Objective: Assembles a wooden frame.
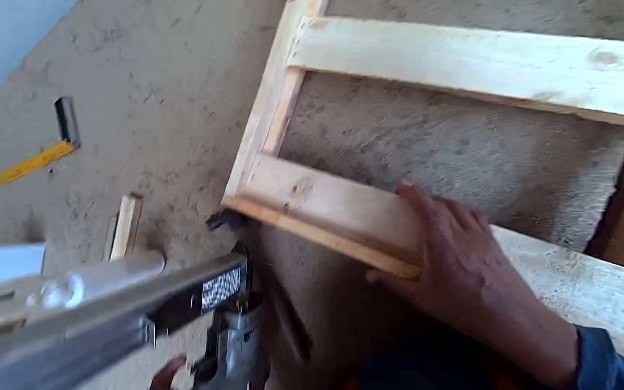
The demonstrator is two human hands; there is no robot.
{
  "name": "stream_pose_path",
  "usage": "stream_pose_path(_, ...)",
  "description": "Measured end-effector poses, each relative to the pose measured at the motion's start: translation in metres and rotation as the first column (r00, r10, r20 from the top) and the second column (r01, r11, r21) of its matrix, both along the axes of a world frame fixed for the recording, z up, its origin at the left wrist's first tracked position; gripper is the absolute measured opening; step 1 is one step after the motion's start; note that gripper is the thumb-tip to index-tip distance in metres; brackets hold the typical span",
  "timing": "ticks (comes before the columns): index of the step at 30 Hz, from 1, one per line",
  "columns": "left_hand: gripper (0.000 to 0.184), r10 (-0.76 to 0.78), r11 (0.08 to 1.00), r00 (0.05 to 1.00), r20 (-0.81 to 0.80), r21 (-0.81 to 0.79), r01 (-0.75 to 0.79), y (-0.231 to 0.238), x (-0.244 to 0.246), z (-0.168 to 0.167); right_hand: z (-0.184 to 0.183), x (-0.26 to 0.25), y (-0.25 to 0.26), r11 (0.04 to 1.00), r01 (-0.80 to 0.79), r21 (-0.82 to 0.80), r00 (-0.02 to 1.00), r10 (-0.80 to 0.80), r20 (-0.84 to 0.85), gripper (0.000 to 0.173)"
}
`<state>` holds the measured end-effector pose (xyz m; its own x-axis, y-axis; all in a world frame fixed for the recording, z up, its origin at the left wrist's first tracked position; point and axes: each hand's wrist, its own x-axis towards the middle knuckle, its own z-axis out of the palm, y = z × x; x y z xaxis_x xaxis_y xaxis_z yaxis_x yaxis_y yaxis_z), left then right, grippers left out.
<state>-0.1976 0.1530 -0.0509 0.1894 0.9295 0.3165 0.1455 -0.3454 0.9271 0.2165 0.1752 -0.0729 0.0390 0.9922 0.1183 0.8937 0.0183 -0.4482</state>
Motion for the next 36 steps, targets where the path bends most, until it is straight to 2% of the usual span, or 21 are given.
stream_pose_path(2,0.020,0.230,0.967,0.965,0.128,0.084,-0.242,-0.035,0.002,0.001,0.005,0.003,-0.001,0.997,-0.041,-0.060,0.999,0.039,-0.038,0.117)
stream_pose_path(4,0.026,0.350,0.917,0.866,0.358,0.058,-0.395,-0.074,-0.005,-0.007,0.005,0.001,0.000,0.995,-0.052,-0.087,0.997,0.046,-0.066,0.125)
stream_pose_path(6,0.026,0.461,0.849,0.752,0.471,0.013,-0.529,-0.104,-0.013,-0.022,0.005,-0.001,-0.005,0.997,-0.053,-0.059,0.993,0.047,-0.107,0.126)
stream_pose_path(9,0.024,0.473,0.852,0.651,0.594,-0.119,-0.510,-0.112,-0.039,-0.055,0.006,0.012,-0.019,0.997,-0.048,0.060,0.987,0.056,-0.151,0.114)
stream_pose_path(10,0.031,0.544,0.787,0.511,0.665,-0.193,-0.586,-0.106,-0.040,-0.062,0.008,0.020,-0.029,0.994,-0.052,0.093,0.985,0.066,-0.158,0.109)
stream_pose_path(11,0.043,0.642,0.640,0.289,0.711,-0.289,-0.712,-0.092,-0.031,-0.063,0.009,0.029,-0.039,0.991,-0.061,0.120,0.983,0.080,-0.164,0.104)
stream_pose_path(12,0.055,0.699,0.516,0.135,0.702,-0.365,-0.775,-0.081,-0.034,-0.069,0.009,0.042,-0.050,0.988,-0.068,0.140,0.981,0.092,-0.169,0.101)
stream_pose_path(13,0.057,0.749,0.449,0.100,0.654,-0.391,-0.803,-0.074,-0.039,-0.076,0.010,0.057,-0.063,0.988,-0.066,0.140,0.980,0.091,-0.179,0.099)
stream_pose_path(16,0.050,0.862,0.427,0.192,0.469,-0.466,-0.775,-0.057,-0.027,-0.084,0.020,0.104,-0.102,0.999,0.031,0.043,0.987,-0.023,-0.161,0.099)
stream_pose_path(18,0.044,0.888,0.441,0.421,0.184,-0.601,-0.667,-0.058,-0.007,-0.064,0.023,0.132,-0.128,0.991,0.128,-0.027,0.986,-0.130,-0.109,0.100)
stream_pose_path(19,0.037,0.800,0.509,0.595,0.073,-0.608,-0.610,-0.060,0.002,-0.056,0.020,0.147,-0.142,0.984,0.168,-0.063,0.981,-0.173,-0.083,0.102)
stream_pose_path(20,0.030,0.641,0.636,0.768,-0.007,-0.555,-0.536,-0.060,0.011,-0.051,0.016,0.161,-0.156,0.976,0.189,-0.106,0.978,-0.197,-0.071,0.105)
stream_pose_path(21,0.028,0.475,0.755,0.873,-0.107,-0.460,-0.467,-0.056,0.020,-0.049,0.013,0.171,-0.166,0.966,0.203,-0.159,0.972,-0.218,-0.083,0.106)
stream_pose_path(22,0.031,0.341,0.830,0.904,-0.258,-0.369,-0.419,-0.048,0.034,-0.050,0.010,0.175,-0.171,0.948,0.225,-0.225,0.963,-0.251,-0.098,0.103)
stream_pose_path(23,0.041,0.262,0.856,0.860,-0.438,-0.305,-0.417,-0.038,0.050,-0.051,0.006,0.176,-0.172,0.923,0.246,-0.297,0.953,-0.287,-0.100,0.100)
stream_pose_path(25,0.065,0.187,0.847,0.652,-0.735,-0.216,-0.485,-0.025,0.086,-0.056,-0.001,0.176,-0.171,0.882,0.285,-0.375,0.940,-0.334,-0.070,0.094)
stream_pose_path(27,0.080,0.157,0.824,0.499,-0.852,-0.165,-0.542,-0.013,0.109,-0.068,-0.001,0.175,-0.165,0.852,0.318,-0.416,0.937,-0.349,0.001,0.094)
stream_pose_path(30,0.078,0.123,0.779,0.461,-0.879,-0.202,-0.594,0.003,0.121,-0.062,-0.001,0.184,-0.154,0.819,0.294,-0.493,0.955,-0.274,0.114,0.090)
stream_pose_path(32,0.078,0.133,0.730,0.572,-0.809,-0.310,-0.609,0.003,0.117,-0.050,-0.004,0.194,-0.151,0.818,0.236,-0.524,0.972,-0.198,0.127,0.087)
stream_pose_path(34,0.068,0.263,0.698,0.768,-0.584,-0.434,-0.569,-0.008,0.112,-0.043,-0.006,0.200,-0.144,0.831,0.169,-0.531,0.986,-0.149,0.080,0.083)
stream_pose_path(36,0.046,0.455,0.693,0.884,-0.104,-0.582,-0.425,-0.029,0.126,-0.039,-0.007,0.203,-0.132,0.852,0.131,-0.506,0.990,-0.135,0.029,0.070)
